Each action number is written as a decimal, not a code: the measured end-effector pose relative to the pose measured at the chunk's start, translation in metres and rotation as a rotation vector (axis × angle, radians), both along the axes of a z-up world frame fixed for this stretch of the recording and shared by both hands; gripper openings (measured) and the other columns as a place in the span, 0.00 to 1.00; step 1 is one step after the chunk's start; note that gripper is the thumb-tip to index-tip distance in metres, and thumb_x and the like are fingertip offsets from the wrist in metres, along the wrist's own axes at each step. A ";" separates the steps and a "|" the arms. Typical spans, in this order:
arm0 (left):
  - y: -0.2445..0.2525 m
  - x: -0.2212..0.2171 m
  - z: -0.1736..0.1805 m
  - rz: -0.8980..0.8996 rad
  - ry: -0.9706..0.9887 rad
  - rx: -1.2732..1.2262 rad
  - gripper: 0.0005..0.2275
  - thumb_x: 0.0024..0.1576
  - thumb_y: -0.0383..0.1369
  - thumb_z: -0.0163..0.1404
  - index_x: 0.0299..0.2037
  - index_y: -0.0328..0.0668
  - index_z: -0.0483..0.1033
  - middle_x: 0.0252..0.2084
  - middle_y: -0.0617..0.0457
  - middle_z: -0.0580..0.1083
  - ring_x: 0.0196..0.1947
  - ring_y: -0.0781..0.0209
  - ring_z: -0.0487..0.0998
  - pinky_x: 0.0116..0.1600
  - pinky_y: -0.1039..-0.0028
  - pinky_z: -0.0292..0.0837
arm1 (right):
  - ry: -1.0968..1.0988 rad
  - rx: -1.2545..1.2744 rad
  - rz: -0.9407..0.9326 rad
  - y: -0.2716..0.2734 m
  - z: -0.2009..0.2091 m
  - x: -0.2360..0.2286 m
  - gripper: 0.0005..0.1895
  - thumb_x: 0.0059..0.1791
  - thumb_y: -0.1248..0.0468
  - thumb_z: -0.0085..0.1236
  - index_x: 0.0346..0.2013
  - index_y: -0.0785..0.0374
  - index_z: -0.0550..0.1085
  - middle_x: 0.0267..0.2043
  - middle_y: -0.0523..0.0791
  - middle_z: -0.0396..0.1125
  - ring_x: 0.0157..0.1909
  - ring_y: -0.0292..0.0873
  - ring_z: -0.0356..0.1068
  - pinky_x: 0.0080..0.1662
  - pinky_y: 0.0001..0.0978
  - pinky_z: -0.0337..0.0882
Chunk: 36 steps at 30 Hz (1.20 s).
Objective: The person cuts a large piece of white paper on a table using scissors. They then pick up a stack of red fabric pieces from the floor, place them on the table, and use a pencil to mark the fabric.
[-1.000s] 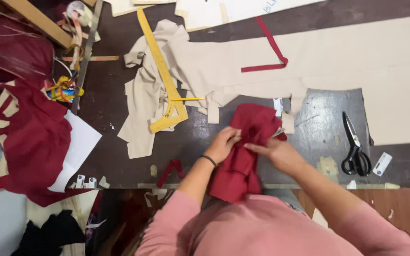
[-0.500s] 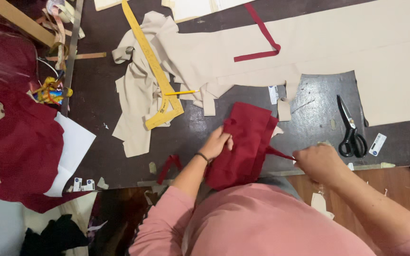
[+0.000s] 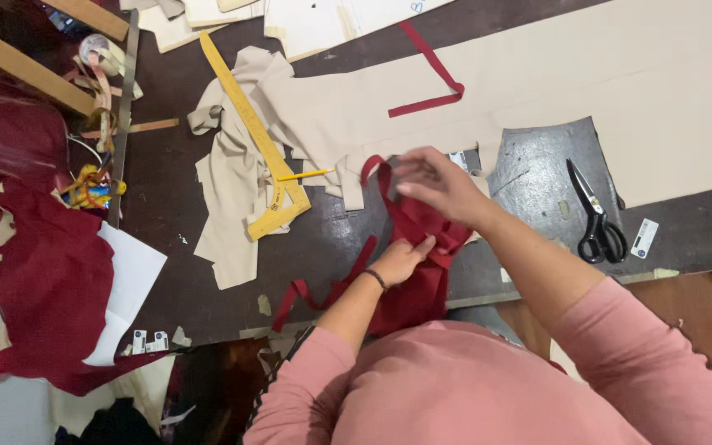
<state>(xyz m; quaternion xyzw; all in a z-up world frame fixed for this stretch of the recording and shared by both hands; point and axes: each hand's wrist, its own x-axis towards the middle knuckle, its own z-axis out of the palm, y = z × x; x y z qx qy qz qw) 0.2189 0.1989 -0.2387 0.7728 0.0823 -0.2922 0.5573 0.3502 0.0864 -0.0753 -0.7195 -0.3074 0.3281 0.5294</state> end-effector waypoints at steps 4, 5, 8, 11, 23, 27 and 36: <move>0.003 -0.004 -0.047 0.270 0.028 -0.070 0.29 0.64 0.61 0.43 0.46 0.40 0.82 0.45 0.41 0.81 0.54 0.48 0.79 0.58 0.58 0.74 | -0.029 -0.341 0.040 -0.064 -0.064 -0.025 0.21 0.43 0.60 0.72 0.47 0.67 0.78 0.44 0.59 0.77 0.54 0.61 0.76 0.58 0.56 0.71; 0.005 -0.004 -0.019 0.276 0.030 -0.067 0.29 0.64 0.61 0.43 0.46 0.40 0.82 0.45 0.41 0.81 0.54 0.48 0.79 0.58 0.58 0.74 | -0.028 -0.337 0.046 -0.074 -0.087 -0.035 0.21 0.43 0.60 0.72 0.47 0.67 0.78 0.44 0.59 0.77 0.54 0.61 0.76 0.58 0.56 0.71; 0.005 0.004 0.040 0.248 -0.080 0.137 0.27 0.64 0.59 0.41 0.27 0.50 0.83 0.34 0.47 0.81 0.45 0.47 0.82 0.51 0.62 0.77 | -0.063 -0.316 -0.167 -0.089 -0.138 -0.064 0.12 0.47 0.59 0.69 0.43 0.57 0.83 0.31 0.49 0.78 0.38 0.44 0.77 0.44 0.37 0.74; -0.008 0.000 0.014 0.203 -0.361 0.271 0.22 0.61 0.45 0.51 0.24 0.32 0.76 0.25 0.36 0.75 0.36 0.37 0.79 0.43 0.57 0.76 | 0.184 -0.294 -0.218 -0.082 -0.151 -0.091 0.16 0.48 0.58 0.67 0.49 0.56 0.80 0.34 0.49 0.80 0.35 0.43 0.77 0.46 0.39 0.77; -0.012 -0.025 0.093 0.170 -0.980 0.411 0.13 0.57 0.29 0.55 0.20 0.40 0.69 0.26 0.55 0.62 0.30 0.58 0.72 0.33 0.74 0.71 | -0.593 -0.438 0.101 -0.083 -0.171 -0.036 0.14 0.40 0.50 0.66 0.36 0.46 0.74 0.28 0.44 0.74 0.37 0.53 0.75 0.44 0.45 0.74; -0.011 -0.034 0.054 0.484 -0.775 0.264 0.08 0.56 0.36 0.60 0.27 0.48 0.77 0.32 0.56 0.71 0.36 0.54 0.78 0.40 0.70 0.75 | -0.462 -0.378 0.096 -0.104 -0.123 -0.040 0.16 0.45 0.45 0.64 0.32 0.52 0.76 0.25 0.48 0.74 0.36 0.55 0.76 0.44 0.46 0.75; 0.034 -0.069 -0.102 0.858 -0.098 0.316 0.09 0.65 0.42 0.49 0.49 0.49 0.75 0.39 0.51 0.79 0.38 0.54 0.84 0.49 0.66 0.78 | -0.368 -0.601 -0.103 -0.198 -0.192 -0.049 0.17 0.46 0.43 0.61 0.23 0.51 0.79 0.44 0.42 0.75 0.55 0.55 0.71 0.56 0.47 0.70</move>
